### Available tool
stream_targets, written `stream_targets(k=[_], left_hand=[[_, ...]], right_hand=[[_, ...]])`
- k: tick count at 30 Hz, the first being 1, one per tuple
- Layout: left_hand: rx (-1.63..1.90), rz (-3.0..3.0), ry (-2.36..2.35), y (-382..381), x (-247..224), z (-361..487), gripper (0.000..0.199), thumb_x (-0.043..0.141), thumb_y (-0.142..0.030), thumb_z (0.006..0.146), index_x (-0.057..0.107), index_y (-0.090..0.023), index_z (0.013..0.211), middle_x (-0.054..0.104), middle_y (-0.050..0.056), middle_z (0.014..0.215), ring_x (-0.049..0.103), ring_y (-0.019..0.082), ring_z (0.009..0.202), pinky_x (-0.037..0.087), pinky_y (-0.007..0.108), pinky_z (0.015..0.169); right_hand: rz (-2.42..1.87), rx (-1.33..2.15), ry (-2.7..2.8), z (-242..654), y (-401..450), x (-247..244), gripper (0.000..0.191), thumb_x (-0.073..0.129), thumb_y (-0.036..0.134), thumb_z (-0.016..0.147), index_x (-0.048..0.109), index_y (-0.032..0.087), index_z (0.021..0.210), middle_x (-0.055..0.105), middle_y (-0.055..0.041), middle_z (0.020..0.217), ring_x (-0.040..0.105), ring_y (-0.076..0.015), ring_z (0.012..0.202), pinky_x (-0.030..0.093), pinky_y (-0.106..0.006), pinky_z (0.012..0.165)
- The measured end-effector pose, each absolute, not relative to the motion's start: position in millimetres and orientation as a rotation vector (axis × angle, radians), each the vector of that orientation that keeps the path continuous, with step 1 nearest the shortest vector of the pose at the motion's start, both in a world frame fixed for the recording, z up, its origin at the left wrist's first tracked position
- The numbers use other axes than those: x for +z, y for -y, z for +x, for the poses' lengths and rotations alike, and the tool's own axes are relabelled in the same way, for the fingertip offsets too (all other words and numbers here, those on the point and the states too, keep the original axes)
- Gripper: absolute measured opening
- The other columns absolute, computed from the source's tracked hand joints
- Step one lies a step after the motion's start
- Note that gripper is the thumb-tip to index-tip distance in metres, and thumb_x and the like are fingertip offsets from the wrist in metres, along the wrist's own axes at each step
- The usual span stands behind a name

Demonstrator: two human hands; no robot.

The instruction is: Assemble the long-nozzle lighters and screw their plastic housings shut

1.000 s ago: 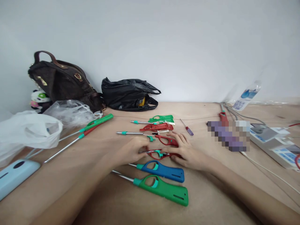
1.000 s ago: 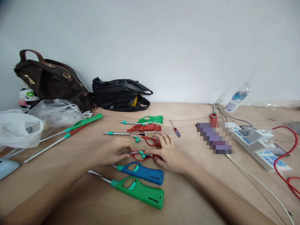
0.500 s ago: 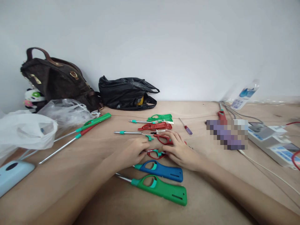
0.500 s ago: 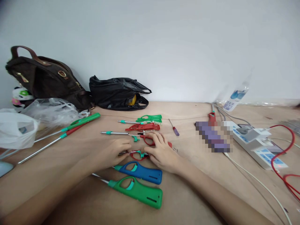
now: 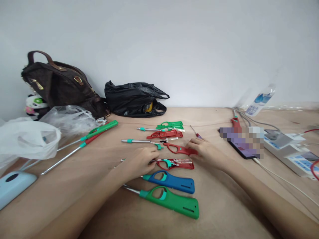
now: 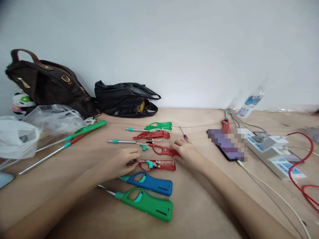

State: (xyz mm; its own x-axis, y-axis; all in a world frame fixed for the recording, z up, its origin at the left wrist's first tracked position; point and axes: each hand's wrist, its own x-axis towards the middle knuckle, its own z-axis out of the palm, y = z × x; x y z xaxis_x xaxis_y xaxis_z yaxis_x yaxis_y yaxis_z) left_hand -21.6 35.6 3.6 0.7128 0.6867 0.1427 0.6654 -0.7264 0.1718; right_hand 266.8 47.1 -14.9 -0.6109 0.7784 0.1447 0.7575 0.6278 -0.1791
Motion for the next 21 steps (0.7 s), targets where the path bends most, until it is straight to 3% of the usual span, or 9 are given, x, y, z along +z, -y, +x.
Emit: stream_targets(k=[6, 11, 16, 21], left_hand=[[0.337, 2.802, -1.082, -36, 5, -21, 0.015, 0.046, -0.005, 0.074, 0.046, -0.018, 0.067, 0.055, 0.002, 0.076, 0.053, 0.016, 0.070, 0.038, 0.026, 0.061], [0.333, 2.769, -1.104, -37, 5, -21, 0.015, 0.048, -0.005, 0.073, 0.045, -0.018, 0.068, 0.054, 0.002, 0.077, 0.052, 0.017, 0.070, 0.037, 0.027, 0.061], [0.403, 2.700, -1.055, -37, 6, -21, 0.013, 0.050, -0.006, 0.073, 0.048, -0.019, 0.071, 0.055, 0.002, 0.076, 0.052, 0.017, 0.070, 0.037, 0.026, 0.063], [0.439, 2.677, -1.061, -37, 4, -22, 0.014, 0.050, -0.005, 0.072, 0.048, -0.019, 0.073, 0.055, 0.001, 0.074, 0.052, 0.017, 0.068, 0.037, 0.026, 0.061]], right_hand=[[-1.350, 0.122, 2.611, 272, -45, -2, 0.017, 0.053, 0.007, 0.081, 0.059, 0.016, 0.094, 0.061, -0.0102, 0.095, 0.059, -0.0226, 0.084, 0.048, -0.034, 0.074], [-1.222, 0.308, 2.523, 285, -36, 21, 0.030, 0.055, 0.011, 0.081, 0.060, 0.019, 0.109, 0.059, -0.0074, 0.100, 0.059, -0.0177, 0.079, 0.048, -0.031, 0.071], [-1.116, 0.561, 2.607, 279, -26, 33, 0.039, 0.054, 0.007, 0.077, 0.061, 0.022, 0.112, 0.059, -0.0060, 0.105, 0.060, -0.0190, 0.090, 0.049, -0.031, 0.076], [-1.121, 0.586, 2.625, 267, -21, 32, 0.034, 0.055, 0.008, 0.077, 0.063, 0.020, 0.108, 0.057, -0.0074, 0.108, 0.059, -0.0203, 0.092, 0.049, -0.033, 0.079]])
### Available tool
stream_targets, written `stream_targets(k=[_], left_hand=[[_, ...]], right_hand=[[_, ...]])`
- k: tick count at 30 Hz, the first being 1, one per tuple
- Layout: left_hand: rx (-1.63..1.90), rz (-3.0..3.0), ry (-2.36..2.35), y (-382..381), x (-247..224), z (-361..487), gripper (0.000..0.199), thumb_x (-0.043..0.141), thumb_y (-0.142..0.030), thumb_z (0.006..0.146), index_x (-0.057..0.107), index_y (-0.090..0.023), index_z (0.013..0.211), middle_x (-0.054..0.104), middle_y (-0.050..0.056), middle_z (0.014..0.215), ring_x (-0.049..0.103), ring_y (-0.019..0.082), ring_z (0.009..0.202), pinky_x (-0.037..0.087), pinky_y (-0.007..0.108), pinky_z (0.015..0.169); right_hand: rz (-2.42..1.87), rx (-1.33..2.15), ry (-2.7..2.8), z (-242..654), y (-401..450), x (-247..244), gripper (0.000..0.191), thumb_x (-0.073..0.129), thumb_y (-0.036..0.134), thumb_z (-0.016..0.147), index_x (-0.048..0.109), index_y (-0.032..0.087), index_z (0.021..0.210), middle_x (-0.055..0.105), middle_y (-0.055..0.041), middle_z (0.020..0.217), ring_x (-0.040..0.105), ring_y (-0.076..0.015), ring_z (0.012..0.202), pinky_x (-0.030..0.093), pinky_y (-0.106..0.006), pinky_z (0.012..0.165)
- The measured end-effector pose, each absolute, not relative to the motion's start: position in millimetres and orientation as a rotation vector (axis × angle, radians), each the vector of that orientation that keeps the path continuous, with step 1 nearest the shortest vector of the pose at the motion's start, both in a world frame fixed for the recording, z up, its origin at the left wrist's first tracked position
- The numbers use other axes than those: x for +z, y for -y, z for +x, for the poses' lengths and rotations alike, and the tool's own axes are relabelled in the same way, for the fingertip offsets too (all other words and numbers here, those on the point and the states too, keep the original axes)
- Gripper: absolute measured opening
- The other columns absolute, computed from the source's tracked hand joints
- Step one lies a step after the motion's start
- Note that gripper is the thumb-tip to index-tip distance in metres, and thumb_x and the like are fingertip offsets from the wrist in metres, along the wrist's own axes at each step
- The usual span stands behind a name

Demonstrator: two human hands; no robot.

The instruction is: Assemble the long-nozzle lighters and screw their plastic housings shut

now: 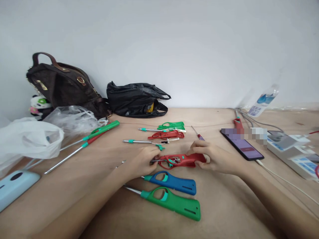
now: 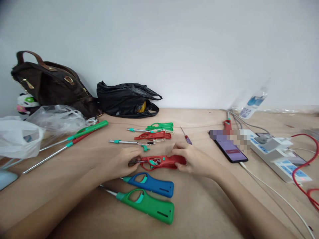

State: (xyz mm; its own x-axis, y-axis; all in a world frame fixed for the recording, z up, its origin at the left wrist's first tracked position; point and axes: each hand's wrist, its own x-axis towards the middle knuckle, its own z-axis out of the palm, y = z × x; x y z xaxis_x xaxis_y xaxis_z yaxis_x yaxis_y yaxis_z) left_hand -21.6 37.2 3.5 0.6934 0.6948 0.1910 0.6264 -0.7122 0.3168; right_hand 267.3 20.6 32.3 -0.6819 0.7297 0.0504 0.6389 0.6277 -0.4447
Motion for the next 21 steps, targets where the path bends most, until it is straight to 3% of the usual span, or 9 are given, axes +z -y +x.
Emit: stream_targets(k=[5, 10, 17, 21], left_hand=[[0.431, 2.665, -1.071, -36, 1, -22, 0.024, 0.049, -0.004, 0.069, 0.050, -0.019, 0.087, 0.058, 0.001, 0.081, 0.056, 0.017, 0.073, 0.039, 0.026, 0.062], [0.423, 2.702, -1.058, -35, 4, -22, 0.026, 0.047, -0.006, 0.072, 0.053, -0.019, 0.093, 0.062, 0.003, 0.087, 0.059, 0.019, 0.079, 0.043, 0.027, 0.068], [0.531, 2.681, -1.116, -31, 8, -19, 0.031, 0.057, -0.018, 0.076, 0.055, -0.019, 0.107, 0.064, 0.006, 0.098, 0.060, 0.024, 0.091, 0.047, 0.034, 0.078], [0.606, 2.705, -1.080, -28, 7, -4, 0.020, 0.059, -0.022, 0.080, 0.058, -0.018, 0.099, 0.062, 0.007, 0.102, 0.057, 0.025, 0.099, 0.045, 0.036, 0.084]], right_hand=[[-1.071, 0.567, 2.634, 258, -19, 25, 0.023, 0.055, 0.013, 0.080, 0.062, 0.018, 0.101, 0.056, -0.0092, 0.108, 0.058, -0.0217, 0.094, 0.050, -0.033, 0.077], [-1.076, 0.542, 2.595, 260, -20, 23, 0.027, 0.054, 0.011, 0.079, 0.063, 0.020, 0.102, 0.057, -0.0089, 0.109, 0.058, -0.0207, 0.094, 0.050, -0.032, 0.077], [-1.173, 0.536, 2.507, 291, -33, 34, 0.032, 0.055, 0.011, 0.077, 0.065, 0.023, 0.105, 0.063, -0.0053, 0.097, 0.059, -0.0174, 0.077, 0.049, -0.030, 0.069], [-1.204, 0.513, 2.425, 303, -40, 35, 0.026, 0.056, 0.016, 0.078, 0.065, 0.022, 0.102, 0.064, -0.0026, 0.089, 0.057, -0.0153, 0.069, 0.048, -0.029, 0.067]])
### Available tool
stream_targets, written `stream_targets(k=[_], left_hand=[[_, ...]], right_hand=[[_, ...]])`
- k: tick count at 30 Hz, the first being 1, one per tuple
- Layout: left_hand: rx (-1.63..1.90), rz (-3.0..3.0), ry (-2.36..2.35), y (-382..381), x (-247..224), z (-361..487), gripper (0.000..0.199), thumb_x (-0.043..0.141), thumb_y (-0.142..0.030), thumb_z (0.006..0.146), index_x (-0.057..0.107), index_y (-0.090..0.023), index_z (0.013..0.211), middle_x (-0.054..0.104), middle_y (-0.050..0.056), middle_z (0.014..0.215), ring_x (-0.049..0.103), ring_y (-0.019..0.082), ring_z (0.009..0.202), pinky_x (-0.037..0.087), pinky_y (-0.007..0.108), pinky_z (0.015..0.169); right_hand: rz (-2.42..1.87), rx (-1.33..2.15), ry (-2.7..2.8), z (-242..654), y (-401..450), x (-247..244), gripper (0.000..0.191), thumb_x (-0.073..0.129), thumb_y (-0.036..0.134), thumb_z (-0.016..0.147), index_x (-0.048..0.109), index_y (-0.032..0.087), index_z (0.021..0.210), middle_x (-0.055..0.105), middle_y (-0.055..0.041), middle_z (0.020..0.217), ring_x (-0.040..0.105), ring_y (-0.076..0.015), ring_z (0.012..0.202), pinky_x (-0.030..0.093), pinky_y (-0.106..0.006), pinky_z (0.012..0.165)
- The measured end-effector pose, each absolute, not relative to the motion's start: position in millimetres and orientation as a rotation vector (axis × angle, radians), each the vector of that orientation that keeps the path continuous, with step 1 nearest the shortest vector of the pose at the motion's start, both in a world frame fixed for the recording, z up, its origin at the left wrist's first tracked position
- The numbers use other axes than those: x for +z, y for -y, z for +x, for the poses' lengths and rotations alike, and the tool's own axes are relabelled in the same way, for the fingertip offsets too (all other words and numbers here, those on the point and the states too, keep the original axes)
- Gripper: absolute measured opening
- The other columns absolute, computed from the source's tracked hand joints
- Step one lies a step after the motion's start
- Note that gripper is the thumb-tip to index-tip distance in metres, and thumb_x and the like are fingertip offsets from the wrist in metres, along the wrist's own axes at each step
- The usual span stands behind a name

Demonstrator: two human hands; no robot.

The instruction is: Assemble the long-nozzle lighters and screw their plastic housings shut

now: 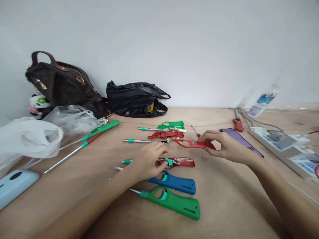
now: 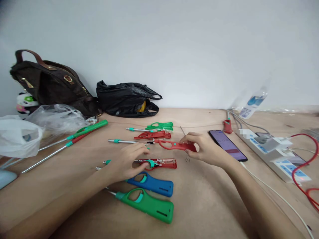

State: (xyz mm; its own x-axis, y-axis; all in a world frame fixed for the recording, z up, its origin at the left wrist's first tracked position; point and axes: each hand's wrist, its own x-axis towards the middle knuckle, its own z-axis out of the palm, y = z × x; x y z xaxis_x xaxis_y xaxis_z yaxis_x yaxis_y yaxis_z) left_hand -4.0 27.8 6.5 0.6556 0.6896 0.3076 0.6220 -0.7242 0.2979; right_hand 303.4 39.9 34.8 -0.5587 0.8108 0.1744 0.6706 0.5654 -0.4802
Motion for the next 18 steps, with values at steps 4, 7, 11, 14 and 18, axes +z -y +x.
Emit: stream_targets(k=[4, 7, 11, 14, 18], left_hand=[[0.417, 2.762, -1.071, -26, 5, 15, 0.015, 0.063, -0.026, 0.081, 0.061, -0.017, 0.093, 0.059, 0.007, 0.097, 0.056, 0.026, 0.092, 0.045, 0.037, 0.079], [0.360, 2.777, -1.088, -26, 4, 22, 0.015, 0.062, -0.024, 0.082, 0.062, -0.017, 0.095, 0.058, 0.008, 0.098, 0.055, 0.026, 0.093, 0.044, 0.038, 0.080], [0.382, 2.789, -1.068, -26, 1, 22, 0.015, 0.061, -0.024, 0.083, 0.063, -0.018, 0.097, 0.057, 0.007, 0.100, 0.054, 0.025, 0.094, 0.043, 0.038, 0.081], [0.382, 2.781, -1.074, -27, 0, 23, 0.016, 0.062, -0.025, 0.083, 0.063, -0.017, 0.096, 0.058, 0.007, 0.098, 0.054, 0.026, 0.094, 0.043, 0.038, 0.080], [0.386, 2.765, -1.096, -26, -2, 25, 0.014, 0.062, -0.025, 0.083, 0.062, -0.018, 0.095, 0.057, 0.007, 0.097, 0.054, 0.026, 0.095, 0.043, 0.038, 0.080]], right_hand=[[-1.204, 0.510, 2.412, 303, -40, 33, 0.023, 0.055, 0.018, 0.079, 0.064, 0.022, 0.100, 0.064, -0.0031, 0.091, 0.056, -0.0149, 0.069, 0.047, -0.029, 0.066], [-1.226, 0.529, 2.425, 301, -39, 33, 0.019, 0.055, 0.019, 0.080, 0.064, 0.021, 0.097, 0.064, -0.0044, 0.093, 0.056, -0.0151, 0.070, 0.047, -0.030, 0.066], [-1.229, 0.534, 2.425, 300, -38, 34, 0.021, 0.056, 0.020, 0.079, 0.064, 0.021, 0.098, 0.065, -0.0047, 0.094, 0.056, -0.0154, 0.069, 0.047, -0.030, 0.065], [-1.232, 0.510, 2.428, 300, -38, 35, 0.022, 0.056, 0.019, 0.080, 0.064, 0.022, 0.100, 0.065, -0.0043, 0.092, 0.055, -0.0154, 0.068, 0.047, -0.030, 0.065], [-1.225, 0.496, 2.426, 300, -37, 36, 0.022, 0.056, 0.019, 0.080, 0.065, 0.022, 0.100, 0.064, -0.0037, 0.090, 0.055, -0.0155, 0.068, 0.047, -0.030, 0.066]])
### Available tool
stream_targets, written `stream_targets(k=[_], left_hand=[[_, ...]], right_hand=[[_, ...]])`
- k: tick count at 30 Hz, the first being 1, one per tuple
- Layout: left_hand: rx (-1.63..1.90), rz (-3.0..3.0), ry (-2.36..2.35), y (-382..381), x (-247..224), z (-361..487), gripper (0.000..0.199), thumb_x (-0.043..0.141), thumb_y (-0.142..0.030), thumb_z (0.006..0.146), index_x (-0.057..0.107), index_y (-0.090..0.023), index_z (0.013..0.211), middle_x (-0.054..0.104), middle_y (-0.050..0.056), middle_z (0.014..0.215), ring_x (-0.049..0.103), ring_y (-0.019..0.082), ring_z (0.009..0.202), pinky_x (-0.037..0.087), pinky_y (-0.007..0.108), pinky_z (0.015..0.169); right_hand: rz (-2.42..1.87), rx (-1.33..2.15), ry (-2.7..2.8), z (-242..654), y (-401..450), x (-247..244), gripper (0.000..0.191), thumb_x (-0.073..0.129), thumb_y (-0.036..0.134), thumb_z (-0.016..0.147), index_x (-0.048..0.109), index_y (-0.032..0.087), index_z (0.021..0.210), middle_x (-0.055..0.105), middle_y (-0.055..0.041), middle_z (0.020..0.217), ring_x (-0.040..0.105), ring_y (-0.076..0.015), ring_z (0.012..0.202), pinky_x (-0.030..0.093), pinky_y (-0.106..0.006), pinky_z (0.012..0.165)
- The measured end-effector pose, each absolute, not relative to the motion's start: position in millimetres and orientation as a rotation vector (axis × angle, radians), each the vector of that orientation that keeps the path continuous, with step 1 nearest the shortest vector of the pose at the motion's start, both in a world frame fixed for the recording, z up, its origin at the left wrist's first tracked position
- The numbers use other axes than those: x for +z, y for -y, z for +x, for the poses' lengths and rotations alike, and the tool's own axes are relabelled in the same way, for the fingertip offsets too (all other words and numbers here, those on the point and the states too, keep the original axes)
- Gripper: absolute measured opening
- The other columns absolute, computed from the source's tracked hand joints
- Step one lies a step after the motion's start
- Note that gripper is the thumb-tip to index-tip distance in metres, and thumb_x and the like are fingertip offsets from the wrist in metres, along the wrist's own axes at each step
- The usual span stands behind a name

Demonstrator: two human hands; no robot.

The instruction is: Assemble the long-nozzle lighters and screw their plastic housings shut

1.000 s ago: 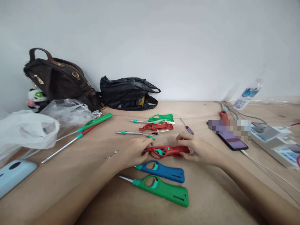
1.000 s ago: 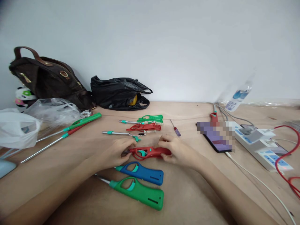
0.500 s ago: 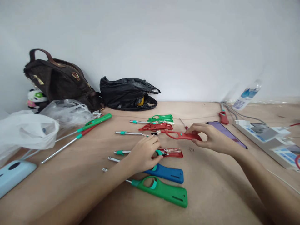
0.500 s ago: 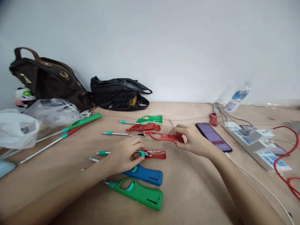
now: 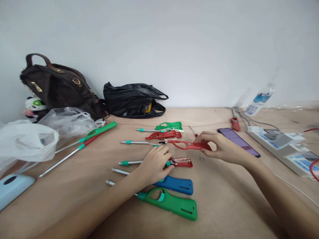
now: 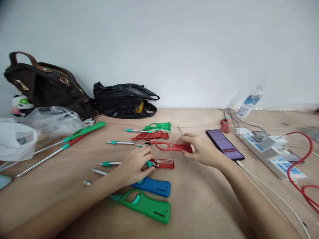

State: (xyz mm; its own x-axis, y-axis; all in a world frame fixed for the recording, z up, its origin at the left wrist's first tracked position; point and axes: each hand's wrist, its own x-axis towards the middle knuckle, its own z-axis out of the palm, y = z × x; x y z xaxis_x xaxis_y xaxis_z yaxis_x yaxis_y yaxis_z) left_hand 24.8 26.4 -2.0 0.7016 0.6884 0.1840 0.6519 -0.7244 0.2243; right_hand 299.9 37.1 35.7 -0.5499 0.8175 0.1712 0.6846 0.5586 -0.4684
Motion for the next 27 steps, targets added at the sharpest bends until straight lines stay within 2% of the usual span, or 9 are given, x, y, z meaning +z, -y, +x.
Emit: stream_targets(k=[16, 27], left_hand=[[0.422, 2.804, -1.051, -25.3, -4.2, 25.4, 0.009, 0.059, -0.024, 0.087, 0.060, -0.018, 0.093, 0.058, 0.006, 0.097, 0.053, 0.025, 0.094, 0.041, 0.036, 0.077], [0.451, 2.691, -1.052, -27.6, -4.4, 25.7, 0.012, 0.067, -0.019, 0.082, 0.061, -0.019, 0.092, 0.059, 0.004, 0.098, 0.053, 0.024, 0.097, 0.041, 0.035, 0.080]], right_hand=[[-1.225, 0.507, 2.404, 298.3, -36.9, 35.3, 0.017, 0.055, 0.018, 0.081, 0.065, 0.021, 0.095, 0.064, -0.0047, 0.090, 0.056, -0.0154, 0.068, 0.049, -0.031, 0.066], [-1.232, 0.506, 2.415, 298.2, -37.1, 35.0, 0.017, 0.055, 0.016, 0.081, 0.064, 0.021, 0.095, 0.063, -0.0044, 0.091, 0.056, -0.0151, 0.068, 0.049, -0.031, 0.067]])
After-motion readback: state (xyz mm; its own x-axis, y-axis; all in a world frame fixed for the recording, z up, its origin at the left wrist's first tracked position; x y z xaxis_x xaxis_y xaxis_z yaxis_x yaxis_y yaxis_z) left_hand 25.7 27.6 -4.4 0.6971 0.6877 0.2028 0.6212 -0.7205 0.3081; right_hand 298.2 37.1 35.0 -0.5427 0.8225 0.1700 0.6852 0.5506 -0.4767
